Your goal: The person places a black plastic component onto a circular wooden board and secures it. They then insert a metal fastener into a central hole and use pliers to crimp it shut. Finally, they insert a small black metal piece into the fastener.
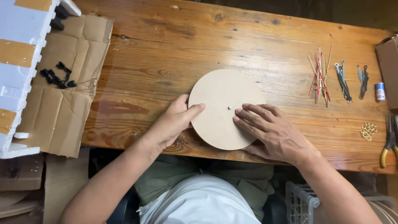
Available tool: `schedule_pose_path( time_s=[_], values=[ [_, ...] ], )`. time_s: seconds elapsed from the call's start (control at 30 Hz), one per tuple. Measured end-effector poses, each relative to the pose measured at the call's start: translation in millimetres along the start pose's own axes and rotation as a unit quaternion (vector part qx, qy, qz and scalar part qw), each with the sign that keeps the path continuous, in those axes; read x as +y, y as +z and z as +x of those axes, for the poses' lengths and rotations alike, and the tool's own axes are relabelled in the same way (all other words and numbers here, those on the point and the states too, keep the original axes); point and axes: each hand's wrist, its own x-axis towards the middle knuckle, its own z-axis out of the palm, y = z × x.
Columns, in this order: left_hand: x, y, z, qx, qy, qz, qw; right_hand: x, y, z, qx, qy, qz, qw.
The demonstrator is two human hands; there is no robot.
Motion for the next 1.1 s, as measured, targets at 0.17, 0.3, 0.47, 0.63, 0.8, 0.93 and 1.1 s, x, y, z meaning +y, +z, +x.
schedule_pose_path(
  time_s=[0.17, 0.3, 0.47, 0.63, 0.8, 0.93, 1.1],
  values=[
    [17, -19, -18, 0.056, 0.195, 0.36, 0.91, -3, -7, 6, -0.003, -0.004, -0.011, 1.0],
    [7, -7, -19, 0.067, 0.502, 0.541, 0.672, -6, -13, 10, -0.007, -0.011, -0.015, 1.0],
    [-10, 11, -19, -0.03, 0.558, 0.528, 0.64, -11, -17, 15, -0.014, 0.004, 0.018, 1.0],
    [-19, 11, -14, -0.029, 0.556, 0.542, 0.63, -13, -11, 15, -0.005, 0.027, 0.031, 0.999],
    [-26, 11, -8, -0.018, 0.55, 0.551, 0.627, -10, -1, 15, 0.021, 0.046, 0.025, 0.998],
    [-28, 13, -10, -0.022, 0.552, 0.561, 0.617, -12, 4, 14, 0.036, 0.06, 0.023, 0.997],
    [-29, 16, -14, -0.009, 0.548, 0.571, 0.611, -16, 4, 16, 0.057, 0.07, 0.028, 0.995]
  ],
)
